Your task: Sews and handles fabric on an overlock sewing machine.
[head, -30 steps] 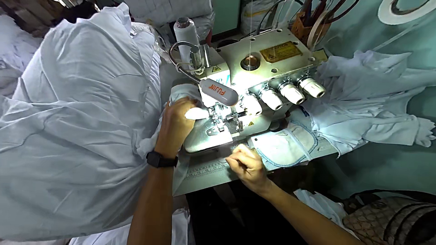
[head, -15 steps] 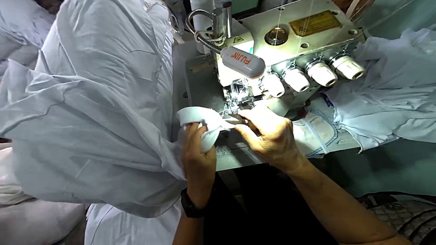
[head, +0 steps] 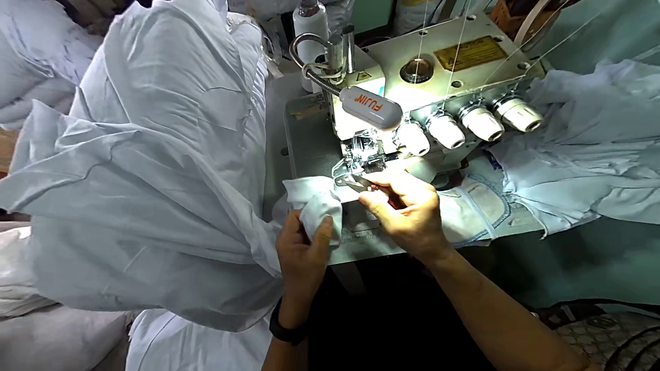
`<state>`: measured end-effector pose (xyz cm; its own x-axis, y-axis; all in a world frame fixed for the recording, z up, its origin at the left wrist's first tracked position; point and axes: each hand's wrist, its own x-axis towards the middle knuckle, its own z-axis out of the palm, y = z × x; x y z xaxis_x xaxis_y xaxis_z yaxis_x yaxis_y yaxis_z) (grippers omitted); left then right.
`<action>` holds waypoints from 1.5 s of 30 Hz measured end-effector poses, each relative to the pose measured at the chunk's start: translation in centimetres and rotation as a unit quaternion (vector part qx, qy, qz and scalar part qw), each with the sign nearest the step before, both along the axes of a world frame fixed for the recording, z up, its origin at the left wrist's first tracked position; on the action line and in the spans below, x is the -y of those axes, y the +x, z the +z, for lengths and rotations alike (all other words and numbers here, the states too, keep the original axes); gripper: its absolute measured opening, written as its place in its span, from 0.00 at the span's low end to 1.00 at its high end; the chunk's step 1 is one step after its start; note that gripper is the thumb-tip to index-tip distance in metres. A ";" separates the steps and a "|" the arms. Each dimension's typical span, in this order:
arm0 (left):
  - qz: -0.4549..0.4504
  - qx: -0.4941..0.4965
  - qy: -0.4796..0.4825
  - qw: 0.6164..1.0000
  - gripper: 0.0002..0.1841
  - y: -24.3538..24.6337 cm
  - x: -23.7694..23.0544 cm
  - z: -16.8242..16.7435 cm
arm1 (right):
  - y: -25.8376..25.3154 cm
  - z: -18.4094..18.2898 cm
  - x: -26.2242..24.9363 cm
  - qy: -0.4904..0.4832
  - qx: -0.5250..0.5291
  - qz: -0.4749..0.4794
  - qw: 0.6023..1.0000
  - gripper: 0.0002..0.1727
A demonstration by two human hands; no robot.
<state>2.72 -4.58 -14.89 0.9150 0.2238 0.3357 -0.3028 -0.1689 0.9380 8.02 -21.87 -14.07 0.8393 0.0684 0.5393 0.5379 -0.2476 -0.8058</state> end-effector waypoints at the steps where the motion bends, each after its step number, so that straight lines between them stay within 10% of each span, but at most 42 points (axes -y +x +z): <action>1: -0.042 -0.038 -0.077 0.995 0.08 0.1 -0.3 0.3 | 0.0 -0.3 0.1 0.024 0.018 0.012 0.999 0.12; 23: -0.164 -0.103 -0.166 0.967 0.14 0.3 -1.5 -0.2 | -0.4 0.0 -0.2 -0.083 0.074 0.028 0.993 0.13; 45: -0.148 -0.110 -0.206 0.961 0.13 0.1 -1.6 -0.5 | -2.7 -0.6 0.8 0.237 -0.260 0.076 0.933 0.08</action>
<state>2.82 -3.03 -15.38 0.9977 0.0143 0.0662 -0.0675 0.2936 0.9535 5.33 -22.68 -14.63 0.9960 0.0648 0.0618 0.0437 0.2502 -0.9672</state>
